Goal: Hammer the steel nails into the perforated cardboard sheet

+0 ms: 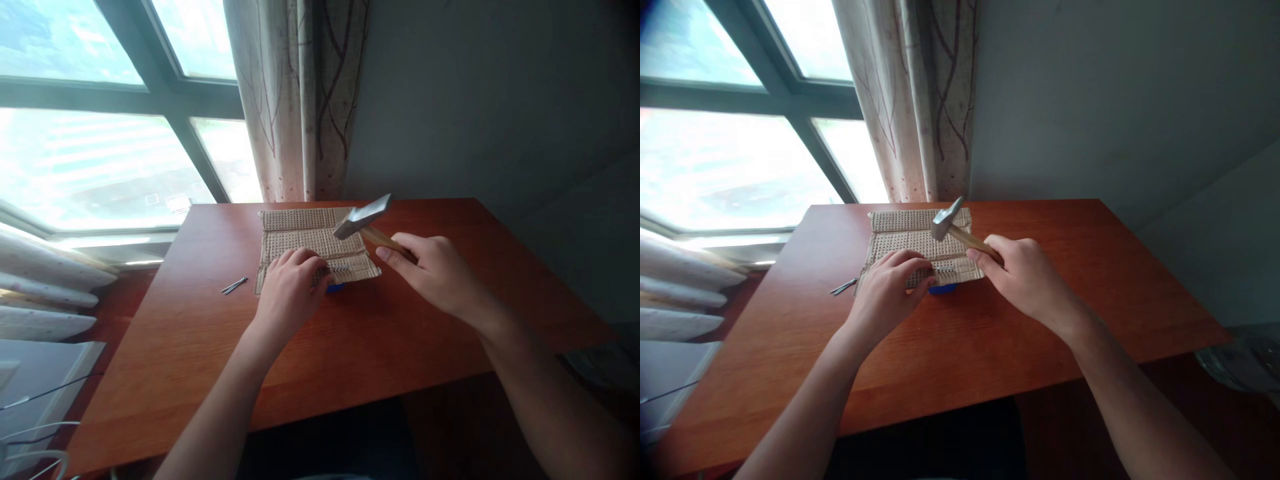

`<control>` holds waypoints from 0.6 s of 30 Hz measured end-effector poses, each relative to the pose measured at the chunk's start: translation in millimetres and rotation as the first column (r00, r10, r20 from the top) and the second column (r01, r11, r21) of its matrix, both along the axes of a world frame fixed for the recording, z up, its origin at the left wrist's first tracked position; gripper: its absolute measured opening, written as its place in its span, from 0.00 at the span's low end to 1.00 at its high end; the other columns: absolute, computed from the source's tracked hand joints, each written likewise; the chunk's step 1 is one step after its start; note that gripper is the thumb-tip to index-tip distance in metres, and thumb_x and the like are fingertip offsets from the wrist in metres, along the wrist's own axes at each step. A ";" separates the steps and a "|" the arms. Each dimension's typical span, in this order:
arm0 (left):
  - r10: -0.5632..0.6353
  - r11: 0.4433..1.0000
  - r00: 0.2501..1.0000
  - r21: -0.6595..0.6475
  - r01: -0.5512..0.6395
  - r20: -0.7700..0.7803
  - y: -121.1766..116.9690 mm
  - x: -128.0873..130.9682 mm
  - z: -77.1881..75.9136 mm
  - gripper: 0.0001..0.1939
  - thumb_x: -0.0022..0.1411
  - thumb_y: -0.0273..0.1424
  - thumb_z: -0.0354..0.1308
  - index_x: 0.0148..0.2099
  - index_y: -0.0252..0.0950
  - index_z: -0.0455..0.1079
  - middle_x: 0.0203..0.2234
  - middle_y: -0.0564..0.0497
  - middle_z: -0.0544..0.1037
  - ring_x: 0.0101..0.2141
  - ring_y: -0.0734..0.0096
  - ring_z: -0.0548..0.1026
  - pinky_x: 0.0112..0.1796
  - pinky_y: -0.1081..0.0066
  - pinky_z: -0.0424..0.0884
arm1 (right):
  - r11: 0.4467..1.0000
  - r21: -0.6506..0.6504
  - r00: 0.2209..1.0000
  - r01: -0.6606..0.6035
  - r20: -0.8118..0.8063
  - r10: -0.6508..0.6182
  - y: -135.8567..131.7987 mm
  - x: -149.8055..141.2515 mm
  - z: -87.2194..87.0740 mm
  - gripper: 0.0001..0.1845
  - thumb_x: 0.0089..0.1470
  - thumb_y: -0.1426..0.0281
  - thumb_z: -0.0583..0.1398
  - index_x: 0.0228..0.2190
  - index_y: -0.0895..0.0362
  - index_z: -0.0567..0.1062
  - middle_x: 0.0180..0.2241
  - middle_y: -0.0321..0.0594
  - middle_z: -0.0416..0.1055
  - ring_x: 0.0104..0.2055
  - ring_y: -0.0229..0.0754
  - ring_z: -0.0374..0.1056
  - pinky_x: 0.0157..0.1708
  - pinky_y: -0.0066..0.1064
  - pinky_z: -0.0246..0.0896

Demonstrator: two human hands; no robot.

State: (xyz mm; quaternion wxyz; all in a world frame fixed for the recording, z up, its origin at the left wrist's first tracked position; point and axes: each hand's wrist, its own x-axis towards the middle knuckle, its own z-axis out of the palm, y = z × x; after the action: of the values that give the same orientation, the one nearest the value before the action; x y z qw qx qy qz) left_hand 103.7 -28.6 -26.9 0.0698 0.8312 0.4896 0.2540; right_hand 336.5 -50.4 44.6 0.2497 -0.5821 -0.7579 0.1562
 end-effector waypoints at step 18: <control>0.434 0.881 0.835 -0.033 -0.472 -0.339 -10.9 -120.0 -19.3 0.14 0.67 0.39 0.51 0.45 0.41 0.76 0.41 0.49 0.80 0.35 0.60 0.78 0.30 0.67 0.64 | 0.942 0.153 0.512 0.298 -0.859 -0.022 17.6 8.2 -61.1 0.29 0.58 0.52 0.61 0.18 0.53 0.55 0.14 0.26 0.47 0.13 0.29 0.45 0.12 0.27 0.40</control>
State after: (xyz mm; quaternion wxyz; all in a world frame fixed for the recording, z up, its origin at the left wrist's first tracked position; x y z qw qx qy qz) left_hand -16.3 -39.5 -46.1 -0.0251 0.7159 0.6911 0.0958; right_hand 344.7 -32.8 -16.4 0.6789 -0.4589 -0.4970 0.2855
